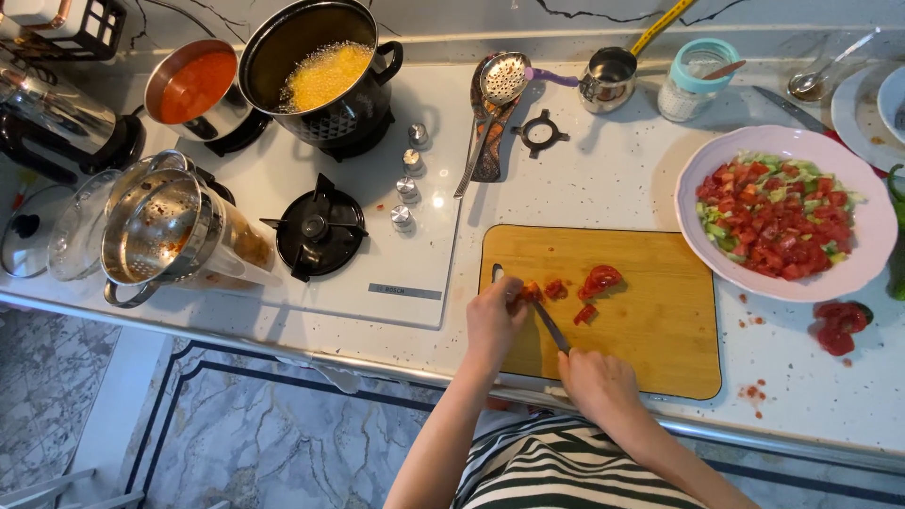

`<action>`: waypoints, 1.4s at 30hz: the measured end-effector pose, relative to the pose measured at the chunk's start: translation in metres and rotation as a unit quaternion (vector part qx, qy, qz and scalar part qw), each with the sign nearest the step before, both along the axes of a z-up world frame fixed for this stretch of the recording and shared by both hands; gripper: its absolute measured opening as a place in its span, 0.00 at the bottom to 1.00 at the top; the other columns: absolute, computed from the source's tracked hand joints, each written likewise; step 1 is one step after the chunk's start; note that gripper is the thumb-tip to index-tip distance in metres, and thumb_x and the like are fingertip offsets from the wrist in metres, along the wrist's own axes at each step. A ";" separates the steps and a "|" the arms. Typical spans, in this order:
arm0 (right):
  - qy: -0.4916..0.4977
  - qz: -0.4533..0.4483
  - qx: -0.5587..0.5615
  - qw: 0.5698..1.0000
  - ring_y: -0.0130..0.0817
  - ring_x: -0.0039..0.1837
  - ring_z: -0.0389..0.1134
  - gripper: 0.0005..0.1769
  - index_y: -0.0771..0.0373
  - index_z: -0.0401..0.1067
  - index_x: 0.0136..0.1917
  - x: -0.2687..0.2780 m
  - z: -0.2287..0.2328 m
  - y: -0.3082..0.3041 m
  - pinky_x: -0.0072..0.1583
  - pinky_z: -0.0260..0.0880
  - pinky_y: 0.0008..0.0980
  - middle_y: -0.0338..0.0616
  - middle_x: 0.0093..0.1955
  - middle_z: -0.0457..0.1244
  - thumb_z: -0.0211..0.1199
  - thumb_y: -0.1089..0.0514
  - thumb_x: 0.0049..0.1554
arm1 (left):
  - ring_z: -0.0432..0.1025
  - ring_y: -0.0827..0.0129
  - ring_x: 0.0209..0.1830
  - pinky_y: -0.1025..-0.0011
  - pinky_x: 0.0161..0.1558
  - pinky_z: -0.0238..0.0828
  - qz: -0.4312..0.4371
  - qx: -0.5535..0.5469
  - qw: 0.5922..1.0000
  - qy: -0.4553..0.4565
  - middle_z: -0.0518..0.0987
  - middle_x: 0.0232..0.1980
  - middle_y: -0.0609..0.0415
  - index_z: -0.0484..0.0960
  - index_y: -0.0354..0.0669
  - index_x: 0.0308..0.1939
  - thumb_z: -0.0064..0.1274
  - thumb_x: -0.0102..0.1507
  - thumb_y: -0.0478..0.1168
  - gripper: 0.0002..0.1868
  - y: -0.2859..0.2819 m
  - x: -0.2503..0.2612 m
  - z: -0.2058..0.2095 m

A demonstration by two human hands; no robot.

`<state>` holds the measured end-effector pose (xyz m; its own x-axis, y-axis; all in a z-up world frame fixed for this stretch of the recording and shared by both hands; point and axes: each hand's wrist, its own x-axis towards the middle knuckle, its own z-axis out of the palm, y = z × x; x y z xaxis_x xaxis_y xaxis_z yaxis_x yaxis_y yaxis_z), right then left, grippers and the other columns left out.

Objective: The person dices tomatoes with a knife on a cutting board next to a bowl of chopped lettuce. They slide the diced tomatoes from the board into the bowl, dice another tomato, then carry the cutting board to the sink and rinse it.

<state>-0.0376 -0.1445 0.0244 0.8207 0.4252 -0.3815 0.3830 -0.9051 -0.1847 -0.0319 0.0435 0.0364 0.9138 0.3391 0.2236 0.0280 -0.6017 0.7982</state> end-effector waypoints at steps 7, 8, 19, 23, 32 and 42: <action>0.059 -0.040 -0.001 0.997 0.51 0.42 0.75 0.26 0.59 0.77 0.43 0.005 0.010 0.003 0.47 0.76 0.49 0.52 0.34 0.70 0.45 0.43 0.67 | 0.79 0.54 0.36 0.61 0.38 0.76 -0.046 0.090 0.995 0.011 0.83 0.36 0.50 0.86 0.43 0.38 0.61 0.54 0.32 0.09 0.003 0.008 -0.035; 0.054 -0.040 -0.002 0.998 0.51 0.41 0.75 0.26 0.59 0.77 0.42 0.006 0.009 0.003 0.47 0.76 0.49 0.52 0.34 0.71 0.44 0.43 0.67 | 0.79 0.54 0.36 0.61 0.38 0.76 -0.044 0.090 0.994 0.035 0.83 0.36 0.49 0.87 0.43 0.38 0.62 0.55 0.34 0.07 0.003 0.007 -0.037; 0.062 -0.075 0.002 0.995 0.40 0.33 0.74 0.22 0.58 0.71 0.44 0.017 0.025 -0.005 0.39 0.74 0.38 0.42 0.29 0.68 0.46 0.43 0.68 | 0.84 0.68 0.43 0.73 0.47 0.81 -0.064 -0.200 0.970 0.121 0.87 0.41 0.49 0.86 0.36 0.46 0.61 0.59 0.31 0.11 0.016 -0.002 -0.031; 0.074 -0.211 0.387 0.894 0.34 0.36 0.73 0.14 0.65 0.74 0.48 0.030 -0.002 -0.020 0.39 0.70 0.35 0.44 0.33 0.70 0.60 0.51 0.61 | 0.84 0.67 0.44 0.71 0.48 0.82 -0.116 -0.289 0.939 0.144 0.87 0.43 0.49 0.82 0.35 0.49 0.65 0.59 0.34 0.15 -0.006 -0.004 -0.020; 0.274 -0.366 0.589 0.666 0.25 0.35 0.59 0.10 0.69 0.77 0.51 0.049 -0.038 -0.075 0.38 0.56 0.26 0.44 0.39 0.68 0.66 0.61 0.58 | 0.81 0.65 0.51 0.68 0.54 0.80 -0.203 -0.212 0.951 0.099 0.85 0.50 0.45 0.77 0.36 0.56 0.70 0.54 0.38 0.28 -0.038 0.016 0.018; 0.258 -0.047 0.772 0.579 0.32 0.39 0.59 0.09 0.71 0.69 0.48 -0.033 0.128 -0.134 0.40 0.64 0.30 0.52 0.48 0.63 0.68 0.67 0.59 | 0.74 0.48 0.50 0.53 0.51 0.71 -0.184 0.144 0.969 0.081 0.80 0.48 0.45 0.79 0.43 0.52 0.69 0.50 0.46 0.28 -0.081 0.100 -0.023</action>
<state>-0.0710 -0.2784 0.1523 0.8135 0.5499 0.1894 -0.1213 0.4789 -0.8695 0.0679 -0.0376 0.0131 0.9920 -0.0711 0.1046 -0.1199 -0.7925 0.5980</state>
